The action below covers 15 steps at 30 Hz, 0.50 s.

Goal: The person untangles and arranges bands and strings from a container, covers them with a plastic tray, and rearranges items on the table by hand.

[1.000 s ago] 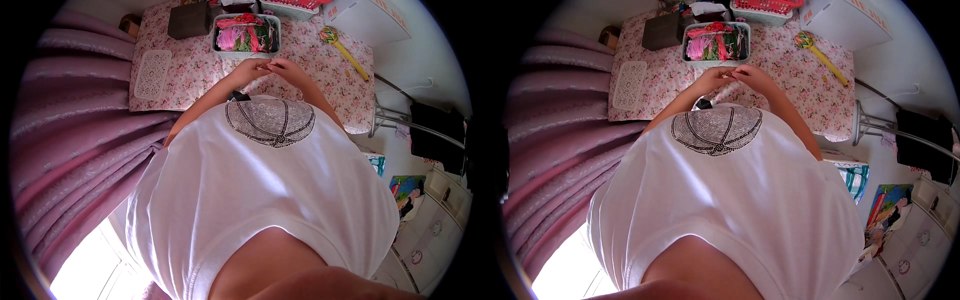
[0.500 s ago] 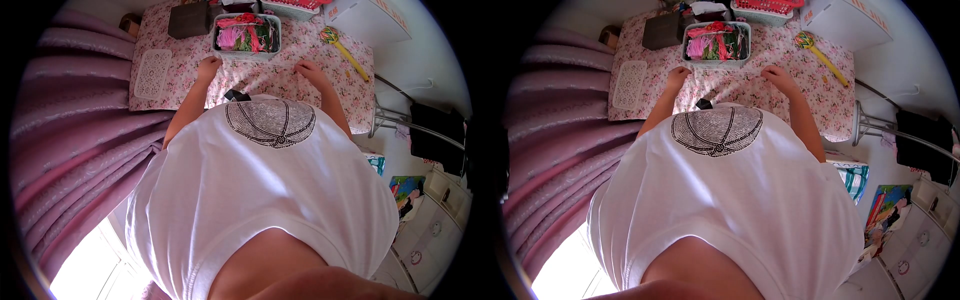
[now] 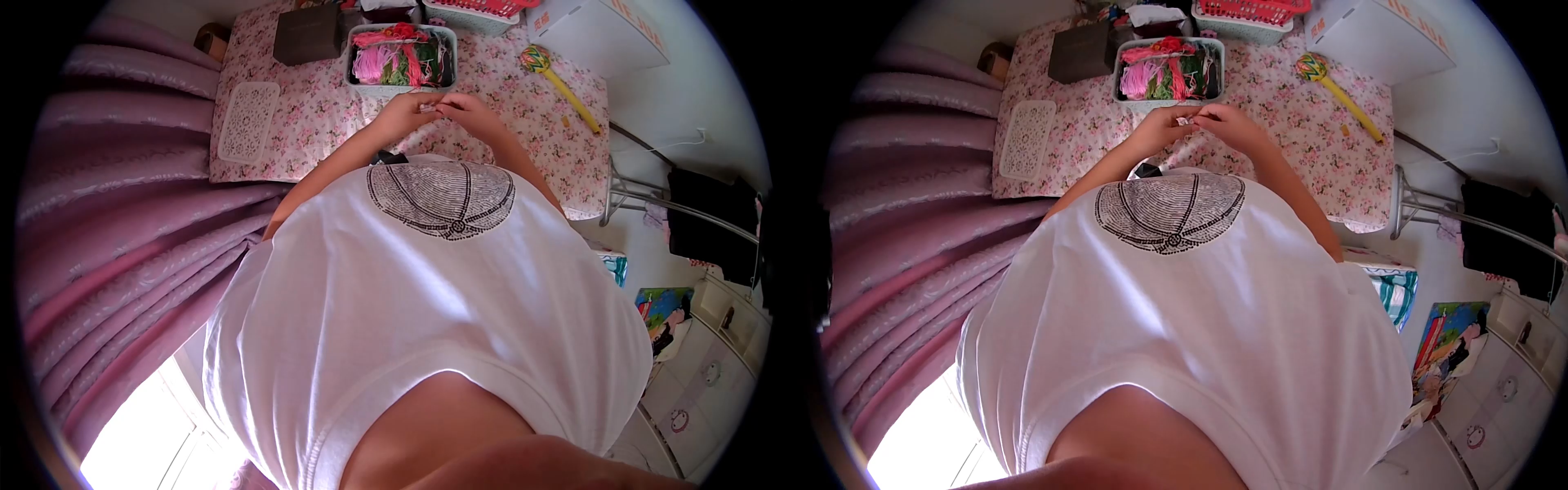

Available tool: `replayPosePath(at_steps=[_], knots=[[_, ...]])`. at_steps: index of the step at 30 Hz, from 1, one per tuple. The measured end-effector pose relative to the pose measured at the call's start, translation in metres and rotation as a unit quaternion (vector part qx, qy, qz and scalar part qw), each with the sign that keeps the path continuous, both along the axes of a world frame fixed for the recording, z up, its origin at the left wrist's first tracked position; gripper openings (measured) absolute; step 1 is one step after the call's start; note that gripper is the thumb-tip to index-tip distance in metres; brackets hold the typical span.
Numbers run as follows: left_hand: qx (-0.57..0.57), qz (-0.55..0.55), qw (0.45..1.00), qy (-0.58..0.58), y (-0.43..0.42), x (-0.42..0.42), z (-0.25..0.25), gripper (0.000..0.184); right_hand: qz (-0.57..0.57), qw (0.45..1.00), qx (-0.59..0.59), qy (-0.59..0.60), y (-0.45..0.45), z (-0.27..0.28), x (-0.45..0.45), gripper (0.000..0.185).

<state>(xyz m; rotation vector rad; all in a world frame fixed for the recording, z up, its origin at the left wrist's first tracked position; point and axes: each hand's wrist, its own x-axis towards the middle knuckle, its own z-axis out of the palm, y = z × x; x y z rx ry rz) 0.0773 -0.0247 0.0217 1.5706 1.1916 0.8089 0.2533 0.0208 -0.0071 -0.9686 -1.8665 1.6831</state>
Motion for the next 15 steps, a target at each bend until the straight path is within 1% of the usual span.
replayPosePath(at_steps=[2,5,7,10,12,13,15], knots=[[0.055,0.004,0.998,-0.002,0.001,0.003,-0.005,0.021,-0.002,1.000,-0.009,0.015,-0.001,0.003,-0.004,0.016],[0.005,0.009,0.999,0.045,0.006,-0.008,-0.012,0.017,-0.007,1.000,-0.015,0.002,-0.001,0.009,-0.004,0.016],[0.019,0.031,0.999,0.000,0.010,-0.018,-0.024,0.015,-0.013,1.000,-0.009,-0.024,0.001,0.007,0.002,0.016],[0.010,0.089,0.995,-0.041,0.018,-0.040,-0.040,0.013,-0.056,0.992,-0.080,-0.083,0.001,0.020,0.014,0.016],[-0.014,0.138,0.989,-0.046,0.022,-0.059,-0.063,0.013,-0.074,0.989,-0.113,-0.057,0.008,0.004,0.030,0.016],[-0.041,0.135,0.986,-0.083,0.020,-0.065,-0.057,0.012,-0.083,0.987,-0.130,-0.044,0.010,0.001,0.035,0.016],[-0.073,0.147,0.980,-0.108,0.014,-0.067,-0.044,0.012,-0.101,0.987,-0.126,-0.017,0.010,0.000,0.044,0.015]])
